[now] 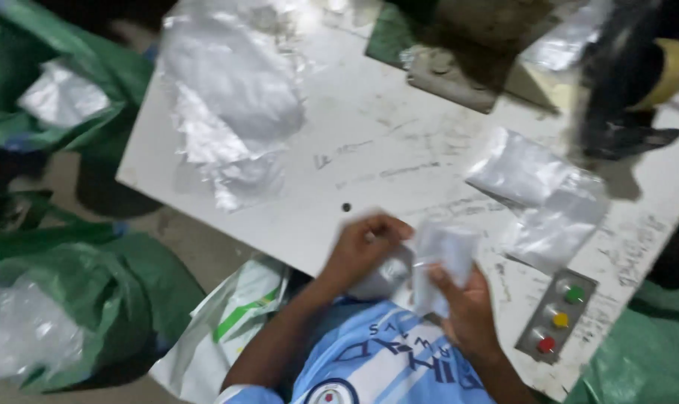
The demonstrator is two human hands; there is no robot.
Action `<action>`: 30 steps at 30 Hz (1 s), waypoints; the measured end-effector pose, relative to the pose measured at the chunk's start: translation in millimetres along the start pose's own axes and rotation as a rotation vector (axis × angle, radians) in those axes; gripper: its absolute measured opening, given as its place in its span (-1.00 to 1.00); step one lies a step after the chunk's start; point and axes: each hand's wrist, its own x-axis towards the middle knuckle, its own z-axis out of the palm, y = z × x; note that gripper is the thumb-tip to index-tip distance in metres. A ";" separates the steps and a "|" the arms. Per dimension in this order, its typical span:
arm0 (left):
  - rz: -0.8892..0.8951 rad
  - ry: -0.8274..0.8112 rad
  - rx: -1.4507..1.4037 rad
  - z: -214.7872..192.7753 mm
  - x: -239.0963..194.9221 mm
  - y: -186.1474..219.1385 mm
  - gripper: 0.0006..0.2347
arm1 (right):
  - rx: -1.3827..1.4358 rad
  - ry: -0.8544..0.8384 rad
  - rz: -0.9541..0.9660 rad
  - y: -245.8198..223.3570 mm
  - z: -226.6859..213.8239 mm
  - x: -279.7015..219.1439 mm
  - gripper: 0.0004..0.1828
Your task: Organizing and folding small plastic bags at a factory workstation.
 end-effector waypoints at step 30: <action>0.104 0.313 0.136 -29.6 10.6 -35.9 -0.88 | -0.526 -0.285 -0.295 -55.0 43.6 -19.6 -0.35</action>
